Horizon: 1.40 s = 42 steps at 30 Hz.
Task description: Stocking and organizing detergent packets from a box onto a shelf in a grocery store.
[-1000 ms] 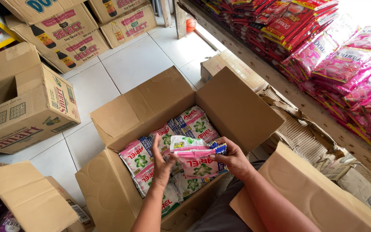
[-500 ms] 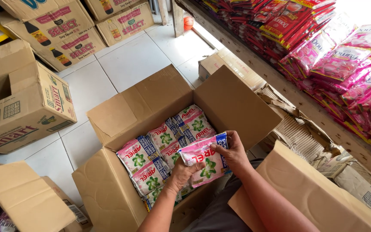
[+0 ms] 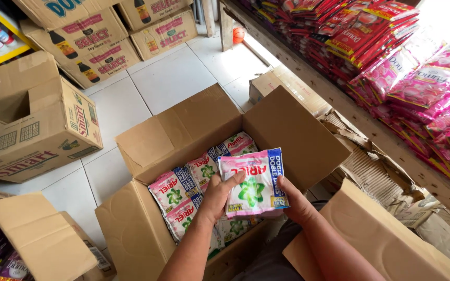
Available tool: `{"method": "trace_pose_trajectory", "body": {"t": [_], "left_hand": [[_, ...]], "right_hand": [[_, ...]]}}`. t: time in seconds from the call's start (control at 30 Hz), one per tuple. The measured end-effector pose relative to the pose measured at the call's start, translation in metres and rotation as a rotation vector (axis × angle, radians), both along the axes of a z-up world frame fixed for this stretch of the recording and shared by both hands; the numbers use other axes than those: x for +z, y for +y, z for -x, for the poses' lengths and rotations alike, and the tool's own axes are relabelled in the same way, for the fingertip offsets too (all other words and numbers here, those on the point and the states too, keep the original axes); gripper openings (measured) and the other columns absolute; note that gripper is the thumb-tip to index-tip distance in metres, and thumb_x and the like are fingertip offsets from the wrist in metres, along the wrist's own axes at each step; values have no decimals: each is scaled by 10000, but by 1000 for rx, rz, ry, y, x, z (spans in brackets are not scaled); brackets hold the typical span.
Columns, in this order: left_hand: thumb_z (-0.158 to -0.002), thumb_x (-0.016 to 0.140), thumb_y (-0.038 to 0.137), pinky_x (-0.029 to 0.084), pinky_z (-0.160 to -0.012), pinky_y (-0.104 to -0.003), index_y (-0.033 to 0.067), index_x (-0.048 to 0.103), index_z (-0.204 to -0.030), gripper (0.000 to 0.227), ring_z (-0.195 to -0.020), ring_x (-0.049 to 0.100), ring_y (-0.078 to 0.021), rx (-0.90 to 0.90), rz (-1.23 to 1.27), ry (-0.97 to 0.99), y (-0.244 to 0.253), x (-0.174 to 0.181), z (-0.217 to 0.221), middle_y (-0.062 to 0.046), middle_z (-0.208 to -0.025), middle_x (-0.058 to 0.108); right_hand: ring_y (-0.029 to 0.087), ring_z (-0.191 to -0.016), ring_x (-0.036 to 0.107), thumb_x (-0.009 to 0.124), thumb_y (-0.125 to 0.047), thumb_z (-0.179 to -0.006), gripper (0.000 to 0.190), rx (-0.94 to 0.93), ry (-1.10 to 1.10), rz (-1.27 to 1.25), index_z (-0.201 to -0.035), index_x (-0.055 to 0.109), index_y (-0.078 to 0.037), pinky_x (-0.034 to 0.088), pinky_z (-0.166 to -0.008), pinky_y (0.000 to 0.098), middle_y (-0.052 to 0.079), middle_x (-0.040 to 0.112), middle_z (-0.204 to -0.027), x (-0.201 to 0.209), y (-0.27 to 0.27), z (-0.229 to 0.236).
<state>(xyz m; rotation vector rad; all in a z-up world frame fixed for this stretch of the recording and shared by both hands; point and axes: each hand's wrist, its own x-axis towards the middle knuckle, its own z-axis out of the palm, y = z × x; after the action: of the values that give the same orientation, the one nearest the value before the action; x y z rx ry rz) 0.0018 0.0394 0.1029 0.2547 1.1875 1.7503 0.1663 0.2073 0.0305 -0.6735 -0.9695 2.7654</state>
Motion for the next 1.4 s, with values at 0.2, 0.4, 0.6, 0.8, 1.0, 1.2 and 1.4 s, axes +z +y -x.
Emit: {"method": "trace_pose_trajectory", "body": {"t": [0.2,0.4,0.6,0.8,1.0,1.2,1.4], "left_hand": [[-857,767,400,563,-936,-318,75,629,-1219,505,-1026,716,-156,41,186,342,2,-23,8,-69,-1102,755],[-915,530,758,495,-801,-397,41,648,-1230,792,-857,618,-180,264,382,7,-44,-142,3,-60,-922,640],[-787,418,793,579,-879,-538,-3,579,-1265,942,-1013,724,-398,-199,207,-820,-43,-108,-51,-260,-1101,731],[-1104,386,383,524,-1089,-503,7,564,-1390,505,-1199,660,-336,-3,-475,-722,-17,-117,-35,-189,-1346,649],[-982,559,435,530,-1059,-481,35,558,-1355,547,-1205,648,-336,57,-417,-665,-17,-93,-7,-141,-1332,664],[-668,843,281,551,-1066,-484,126,499,-1452,870,-1178,651,-266,-40,-233,-117,-22,-42,1,-71,-1262,638],[-628,750,172,551,-974,-461,69,511,-1413,827,-1073,675,-268,-31,-164,-151,-32,-36,1,-96,-1193,682]], "right_hand": [[226,-1071,682,854,-135,-700,787,-6,-13,-365,-1381,485,9,520,-1002,381,127,707,-1169,47,-13,7],[239,-1079,686,837,-98,-693,791,-82,39,-275,-1389,474,-4,528,-1006,402,131,702,-1173,50,-11,8],[236,-1072,697,837,-116,-687,821,19,65,-219,-1410,466,-7,536,-985,392,133,712,-1192,50,-14,3],[207,-1075,693,845,-104,-670,838,100,56,-287,-1420,484,-5,527,-989,352,112,717,-1194,55,-16,-1],[213,-1093,662,856,-78,-668,842,-22,-33,-474,-1413,477,20,513,-1027,369,110,678,-1189,45,-11,5],[218,-1122,675,799,-65,-734,773,-43,-104,-389,-1431,467,-28,513,-1014,380,117,695,-1239,27,-12,9],[255,-1067,708,825,-109,-770,669,44,-37,-208,-1357,532,20,580,-947,415,159,724,-1201,41,-16,10]]}}
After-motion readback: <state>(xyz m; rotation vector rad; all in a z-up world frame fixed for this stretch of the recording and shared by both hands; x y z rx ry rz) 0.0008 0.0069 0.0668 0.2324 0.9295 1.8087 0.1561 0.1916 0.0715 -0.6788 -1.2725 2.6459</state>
